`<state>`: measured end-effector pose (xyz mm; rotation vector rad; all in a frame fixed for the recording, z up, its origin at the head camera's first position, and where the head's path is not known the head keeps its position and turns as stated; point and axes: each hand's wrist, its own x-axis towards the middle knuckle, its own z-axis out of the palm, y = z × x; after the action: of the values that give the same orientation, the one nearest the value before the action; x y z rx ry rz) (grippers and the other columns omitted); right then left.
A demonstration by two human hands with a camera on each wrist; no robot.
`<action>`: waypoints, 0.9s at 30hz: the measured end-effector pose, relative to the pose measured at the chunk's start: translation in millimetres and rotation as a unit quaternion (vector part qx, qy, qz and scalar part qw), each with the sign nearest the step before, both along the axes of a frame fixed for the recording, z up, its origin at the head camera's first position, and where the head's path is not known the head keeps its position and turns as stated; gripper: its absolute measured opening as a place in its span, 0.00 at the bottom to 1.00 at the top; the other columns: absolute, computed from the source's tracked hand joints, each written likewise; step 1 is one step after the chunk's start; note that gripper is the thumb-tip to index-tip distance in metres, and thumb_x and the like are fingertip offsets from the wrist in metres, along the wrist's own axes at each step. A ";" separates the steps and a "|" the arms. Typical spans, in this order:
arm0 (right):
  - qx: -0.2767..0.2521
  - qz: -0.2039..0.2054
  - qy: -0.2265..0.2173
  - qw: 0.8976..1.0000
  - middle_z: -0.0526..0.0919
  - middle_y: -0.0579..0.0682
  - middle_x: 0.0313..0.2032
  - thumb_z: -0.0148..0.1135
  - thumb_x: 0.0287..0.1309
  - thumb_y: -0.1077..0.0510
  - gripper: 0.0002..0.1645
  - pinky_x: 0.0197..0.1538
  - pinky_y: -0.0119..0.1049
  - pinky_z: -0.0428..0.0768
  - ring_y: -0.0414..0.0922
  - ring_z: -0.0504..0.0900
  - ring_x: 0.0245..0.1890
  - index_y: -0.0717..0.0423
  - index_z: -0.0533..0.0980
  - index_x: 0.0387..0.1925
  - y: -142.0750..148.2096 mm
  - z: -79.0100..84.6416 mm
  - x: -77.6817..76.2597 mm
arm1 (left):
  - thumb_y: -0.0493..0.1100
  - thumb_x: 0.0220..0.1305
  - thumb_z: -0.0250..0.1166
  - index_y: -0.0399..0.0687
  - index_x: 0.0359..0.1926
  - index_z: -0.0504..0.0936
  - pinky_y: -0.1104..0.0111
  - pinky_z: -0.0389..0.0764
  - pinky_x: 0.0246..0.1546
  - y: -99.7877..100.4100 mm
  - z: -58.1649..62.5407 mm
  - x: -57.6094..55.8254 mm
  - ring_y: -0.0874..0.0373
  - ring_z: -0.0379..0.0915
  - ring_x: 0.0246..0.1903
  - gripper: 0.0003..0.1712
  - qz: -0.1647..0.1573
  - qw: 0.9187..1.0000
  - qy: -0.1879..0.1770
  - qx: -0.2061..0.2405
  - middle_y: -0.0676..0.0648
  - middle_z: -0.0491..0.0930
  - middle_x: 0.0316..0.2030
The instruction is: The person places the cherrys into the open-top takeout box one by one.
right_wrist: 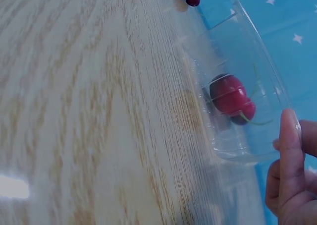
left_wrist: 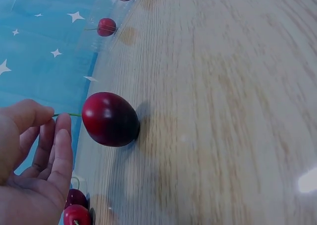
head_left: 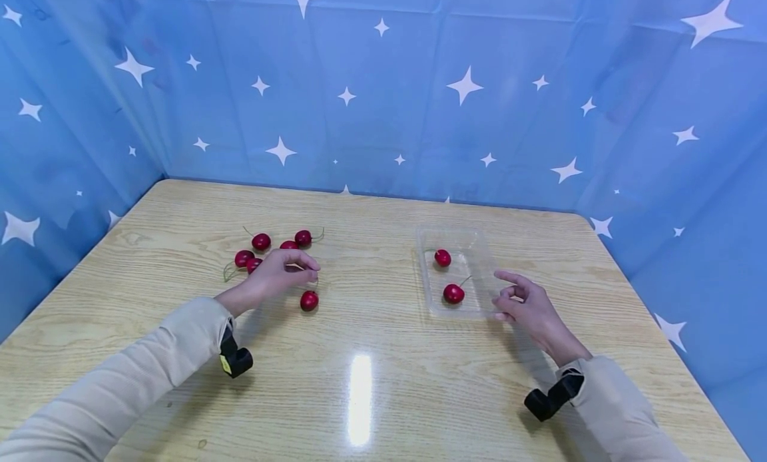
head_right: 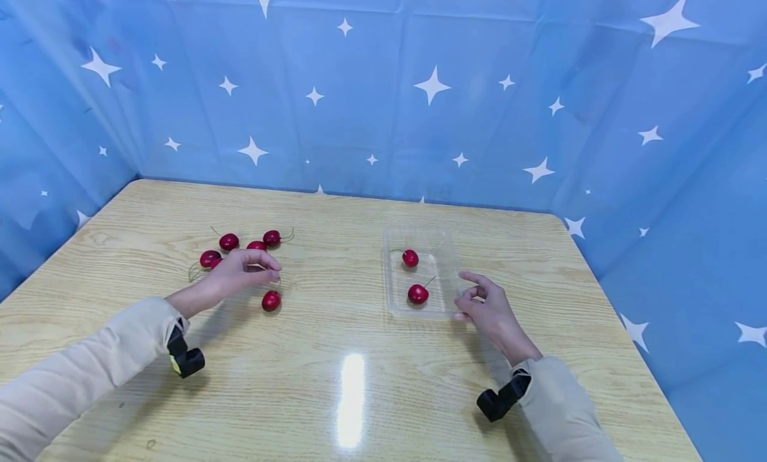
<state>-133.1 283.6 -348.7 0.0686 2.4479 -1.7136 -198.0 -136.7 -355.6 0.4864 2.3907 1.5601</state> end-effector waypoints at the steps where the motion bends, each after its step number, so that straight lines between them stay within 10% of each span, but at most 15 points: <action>1: 0.000 0.000 0.001 1.000 0.67 0.49 0.29 0.52 0.56 0.69 0.35 0.30 0.30 0.77 0.34 0.72 0.22 0.67 0.51 0.63 -0.2 0.0 0.1 | 0.38 0.57 0.60 0.32 0.40 0.76 0.65 0.75 0.40 0.3 0.0 0.1 0.52 0.73 0.40 0.13 0.000 1.000 0.001 0.000 0.42 0.74 0.40; 27: -0.010 0.000 -0.004 1.000 0.66 0.49 0.29 0.52 0.56 0.68 0.34 0.30 0.29 0.77 0.34 0.71 0.21 0.67 0.51 0.63 0.4 0.3 0.7 | 0.41 0.54 0.63 0.36 0.39 0.77 0.64 0.75 0.40 4.6 2.4 4.3 0.51 0.76 0.37 0.13 0.039 0.999 -0.026 0.018 0.44 0.79 0.34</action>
<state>-132.4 284.0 -348.4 0.0745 2.4238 -1.7349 -193.7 -132.1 -353.1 0.3601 2.3733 1.6297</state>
